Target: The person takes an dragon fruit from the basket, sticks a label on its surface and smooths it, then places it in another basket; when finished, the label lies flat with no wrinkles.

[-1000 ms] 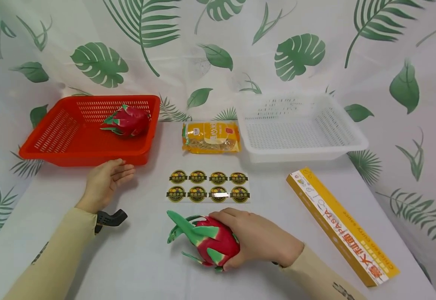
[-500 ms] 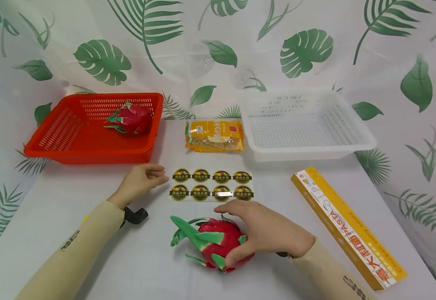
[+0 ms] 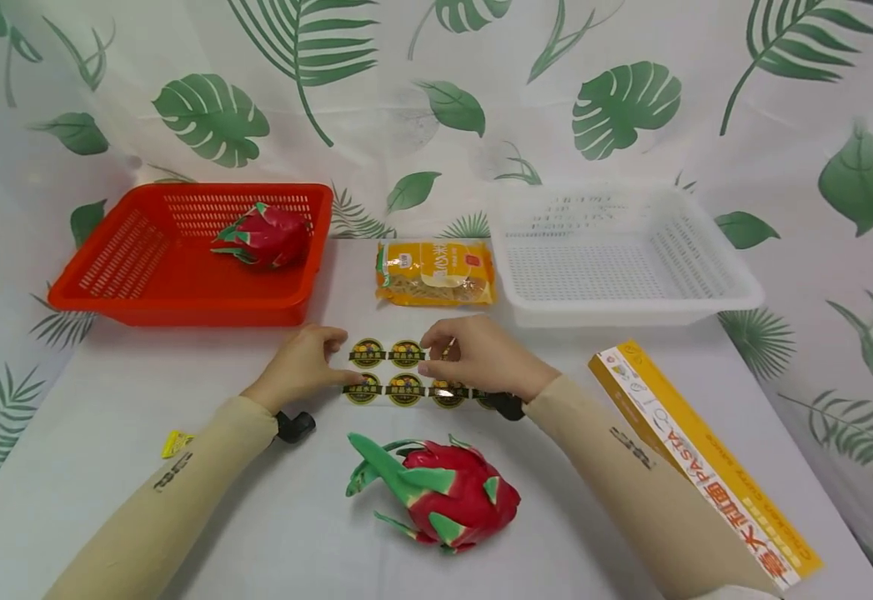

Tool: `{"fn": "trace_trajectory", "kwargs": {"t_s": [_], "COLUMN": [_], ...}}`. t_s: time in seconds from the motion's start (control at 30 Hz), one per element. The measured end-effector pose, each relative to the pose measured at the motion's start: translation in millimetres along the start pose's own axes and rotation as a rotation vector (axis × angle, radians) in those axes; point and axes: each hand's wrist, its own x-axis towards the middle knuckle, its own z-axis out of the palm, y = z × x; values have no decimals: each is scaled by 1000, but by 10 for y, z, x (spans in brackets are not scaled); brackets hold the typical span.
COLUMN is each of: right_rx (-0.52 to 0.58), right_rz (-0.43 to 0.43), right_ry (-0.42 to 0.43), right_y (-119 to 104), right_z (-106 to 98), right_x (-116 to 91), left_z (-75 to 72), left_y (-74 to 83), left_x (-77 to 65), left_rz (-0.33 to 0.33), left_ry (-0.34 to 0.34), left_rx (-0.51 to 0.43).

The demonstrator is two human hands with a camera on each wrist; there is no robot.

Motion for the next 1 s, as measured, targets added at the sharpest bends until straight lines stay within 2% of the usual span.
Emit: {"fn": "trace_trajectory", "kwargs": {"t_s": [0.23,0.4,0.53,0.73,1.0], "right_rx": [-111,-163,-192,-181,-166], "right_rz": [91,112,102,108,104], "right_ry": [-49,-91,-103,-78,-65], "right_y": [23,-7,-21,-37,-56], "right_z": [149,265,355,456,516], "right_x": [646,935,1068,1161,1206], "left_z": [10,28,40,52,57], "left_y": [-11,-6,-3,-24,-33], "left_x": [21,14,6,9,25], "left_rz": [26,26,41,66,47], "left_ry": [17,8,16,30,2], "left_rx": [49,36,38,37,60]}}
